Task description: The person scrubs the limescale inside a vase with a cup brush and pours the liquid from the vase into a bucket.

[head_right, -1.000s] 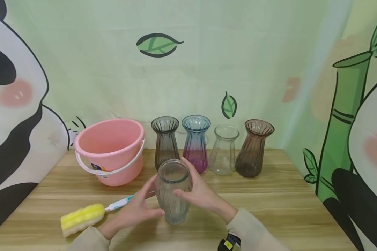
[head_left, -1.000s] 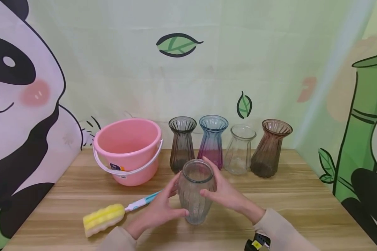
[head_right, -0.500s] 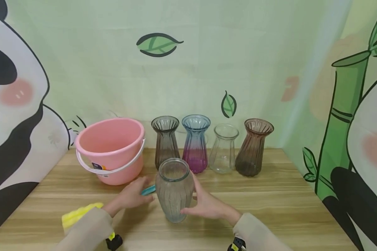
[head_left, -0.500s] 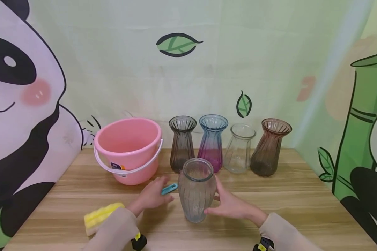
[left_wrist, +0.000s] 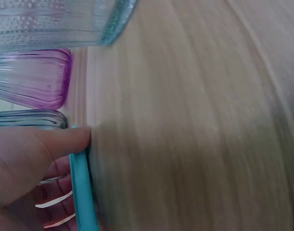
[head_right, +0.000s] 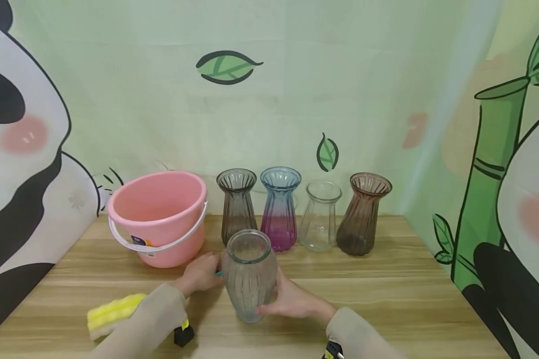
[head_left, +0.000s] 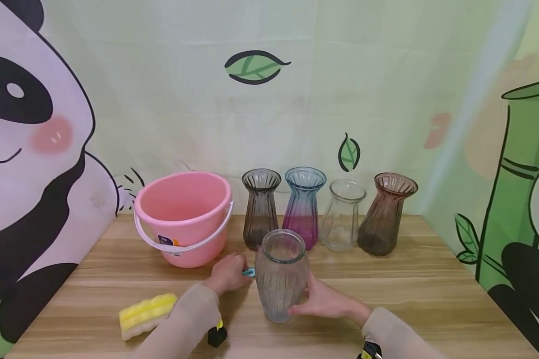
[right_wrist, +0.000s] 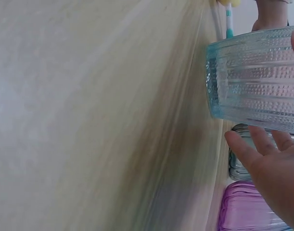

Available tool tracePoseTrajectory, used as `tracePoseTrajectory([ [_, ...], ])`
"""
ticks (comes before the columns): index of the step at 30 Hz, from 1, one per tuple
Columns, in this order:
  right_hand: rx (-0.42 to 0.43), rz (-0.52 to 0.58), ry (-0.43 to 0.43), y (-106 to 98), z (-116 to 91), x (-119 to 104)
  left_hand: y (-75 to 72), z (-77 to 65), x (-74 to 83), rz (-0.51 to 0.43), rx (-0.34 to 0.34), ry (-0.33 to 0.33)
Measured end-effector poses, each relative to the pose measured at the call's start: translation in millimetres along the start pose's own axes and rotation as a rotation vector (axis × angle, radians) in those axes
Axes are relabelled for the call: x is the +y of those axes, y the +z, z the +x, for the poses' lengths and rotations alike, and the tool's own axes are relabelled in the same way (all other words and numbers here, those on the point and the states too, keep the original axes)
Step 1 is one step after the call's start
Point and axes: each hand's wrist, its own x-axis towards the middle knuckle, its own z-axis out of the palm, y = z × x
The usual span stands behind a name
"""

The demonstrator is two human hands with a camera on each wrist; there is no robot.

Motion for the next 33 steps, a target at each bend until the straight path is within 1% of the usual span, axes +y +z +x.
tracePoseTrajectory([
  [2,0.001,0.004,0.010,0.2,0.8,0.2,0.4,0.0,1.1,-0.002,0.012,0.014],
  [4,-0.003,0.007,0.024,0.1,1.3,0.6,-1.7,-0.5,2.6,-0.034,0.002,0.031],
  [7,-0.013,0.018,0.039,-0.4,1.6,0.7,-11.7,-2.8,6.4,-0.137,-0.042,0.062],
  [9,-0.015,0.023,0.035,-0.6,1.4,1.1,-23.5,-5.6,10.7,-0.221,-0.078,0.084],
  [12,-0.015,0.029,0.022,-1.1,1.3,0.5,-43.5,-10.1,16.0,-0.344,-0.093,0.143],
  [14,-0.014,0.031,0.012,-1.0,1.7,0.3,-56.7,-13.2,19.5,-0.452,-0.104,0.178],
  [16,-0.015,0.036,0.018,-1.1,2.2,0.3,-69.9,-16.2,22.7,-0.580,-0.113,0.205],
  [19,-0.020,0.049,0.029,-1.1,2.9,0.5,-92.5,-21.4,30.0,-0.740,-0.126,0.212],
  [22,-0.028,0.063,0.043,-1.1,3.2,0.0,-115.8,-27.4,36.4,-0.796,-0.095,0.242],
  [24,-0.032,0.073,0.045,-0.9,3.6,-0.3,-129.5,-32.3,39.3,-0.805,-0.065,0.261],
  [26,-0.036,0.081,0.044,-0.6,4.1,-0.7,-140.7,-37.1,41.1,-0.829,-0.037,0.261],
  [28,-0.039,0.088,0.042,-0.3,4.8,-0.8,-148.9,-41.0,42.6,-0.888,-0.002,0.239],
  [30,-0.039,0.093,0.040,-0.1,5.3,-0.5,-154.2,-43.6,43.2,-0.942,0.080,0.193],
  [33,-0.042,0.104,0.047,0.3,6.2,0.5,-157.5,-46.5,41.6,-1.069,0.244,0.127],
])
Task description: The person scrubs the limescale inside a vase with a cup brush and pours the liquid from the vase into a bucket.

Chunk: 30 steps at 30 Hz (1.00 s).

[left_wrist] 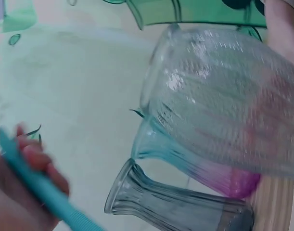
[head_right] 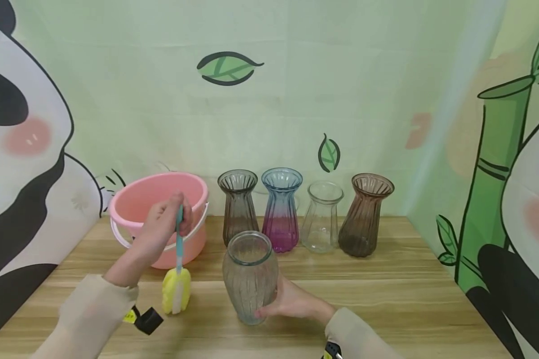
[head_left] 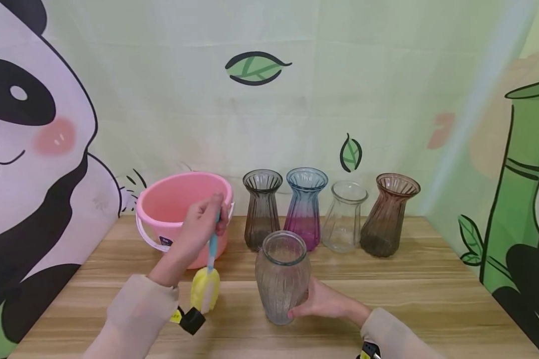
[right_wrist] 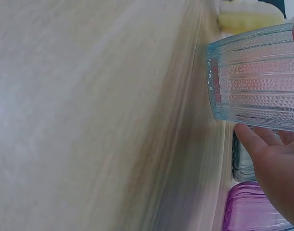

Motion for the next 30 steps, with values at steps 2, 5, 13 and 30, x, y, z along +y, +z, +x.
tracePoseTrajectory([
  [2,0.001,0.004,0.007,0.3,0.4,1.0,-3.5,-1.5,0.3,-0.091,0.108,0.023],
  [5,0.005,0.005,0.015,1.3,1.0,1.8,-12.1,-4.7,2.9,-0.280,0.181,0.071],
  [13,0.025,-0.007,0.019,2.5,-0.6,1.9,-45.5,-12.5,29.9,-0.932,0.124,0.350],
  [30,0.020,0.037,0.042,0.9,0.7,2.9,-54.7,-20.0,72.5,-1.476,0.163,0.527],
])
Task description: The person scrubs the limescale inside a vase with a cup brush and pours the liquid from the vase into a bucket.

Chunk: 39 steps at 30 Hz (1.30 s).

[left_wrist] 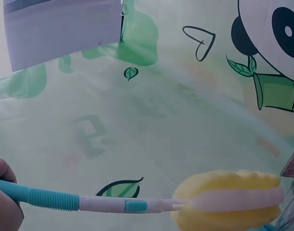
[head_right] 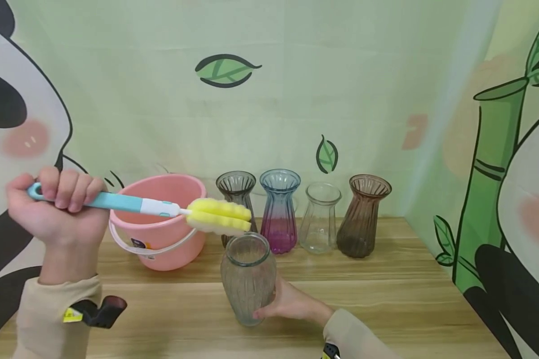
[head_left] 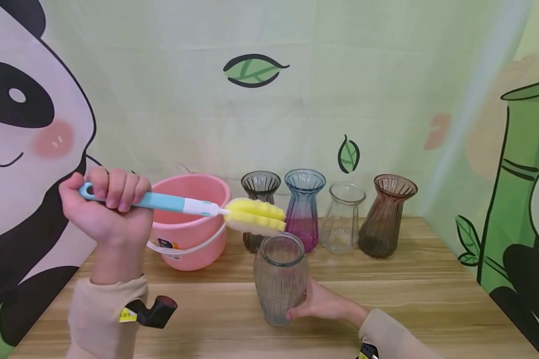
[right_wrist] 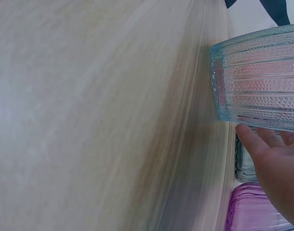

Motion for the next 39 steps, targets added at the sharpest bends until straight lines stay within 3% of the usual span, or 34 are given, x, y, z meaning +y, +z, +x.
tracePoseTrajectory([
  [4,-0.002,-0.008,0.018,1.0,-0.1,-0.2,2.0,-3.3,-7.6,-0.028,-0.030,-0.099],
  [8,-0.006,-0.017,0.014,0.9,-0.5,-0.5,5.3,-2.2,-18.7,0.042,-0.075,-0.165],
  [18,0.000,-0.023,0.011,0.8,-2.0,-3.0,28.2,12.8,-58.2,0.421,-0.297,-0.296],
  [24,-0.020,-0.014,-0.013,1.1,-1.0,-2.2,31.2,12.2,-87.3,0.544,-0.399,-0.425],
  [29,-0.050,-0.024,-0.066,0.6,0.2,1.6,24.9,10.4,-104.7,0.528,-0.413,-0.547],
  [33,-0.047,-0.045,-0.067,0.2,-0.6,2.3,16.7,9.3,-114.5,0.503,-0.378,-0.621],
  [39,0.001,-0.068,-0.040,1.7,-0.7,1.1,-4.4,-6.5,-133.3,0.601,-0.341,-0.726],
])
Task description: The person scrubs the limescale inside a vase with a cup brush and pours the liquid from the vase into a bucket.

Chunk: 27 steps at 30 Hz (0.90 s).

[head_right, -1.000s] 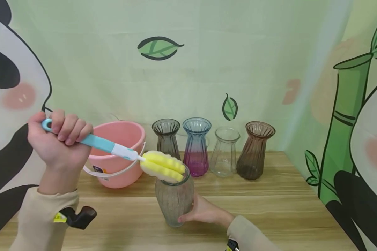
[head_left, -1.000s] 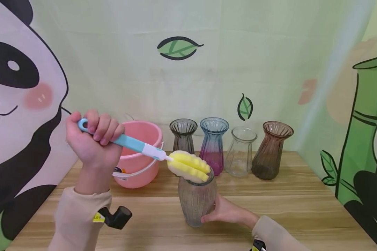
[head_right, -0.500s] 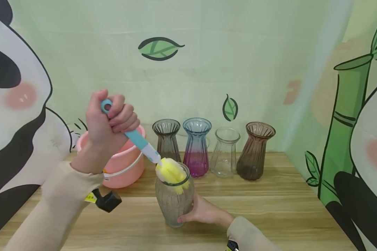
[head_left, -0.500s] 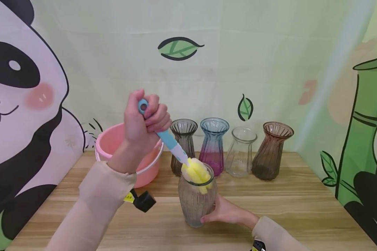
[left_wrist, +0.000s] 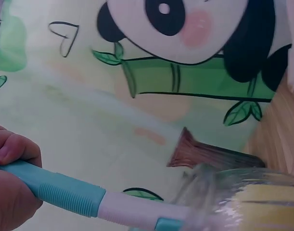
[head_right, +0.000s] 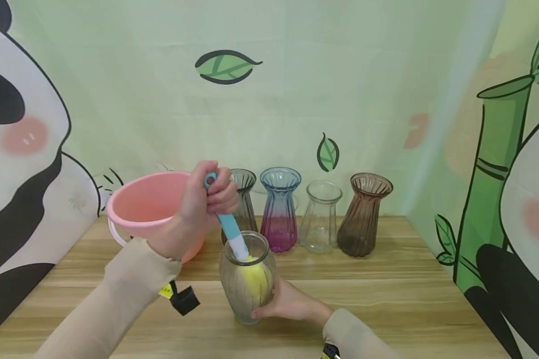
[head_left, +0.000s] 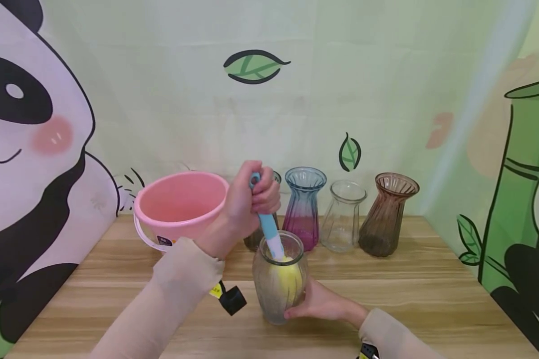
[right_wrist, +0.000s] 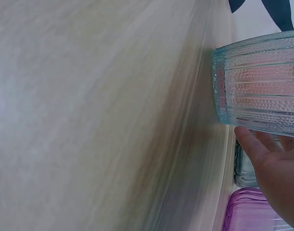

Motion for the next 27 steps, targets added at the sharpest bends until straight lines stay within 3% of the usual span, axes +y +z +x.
tracePoseTrajectory([
  [6,0.034,-0.018,0.010,2.3,0.9,-1.1,-1.1,-5.4,-24.2,0.051,0.042,-0.012],
  [9,0.045,-0.020,0.019,3.7,0.3,-1.8,-4.2,-9.7,-38.1,0.089,0.053,-0.048],
  [15,0.015,-0.008,0.034,5.6,0.4,-1.3,-12.5,-17.4,-61.2,0.151,-0.018,-0.103],
  [20,-0.071,0.019,0.037,-1.8,-2.0,-3.7,-15.4,-16.3,-63.6,0.163,-0.050,-0.114],
  [27,-0.100,-0.031,0.022,-10.9,3.6,-2.0,-18.4,-14.7,-59.1,0.125,-0.117,-0.149],
])
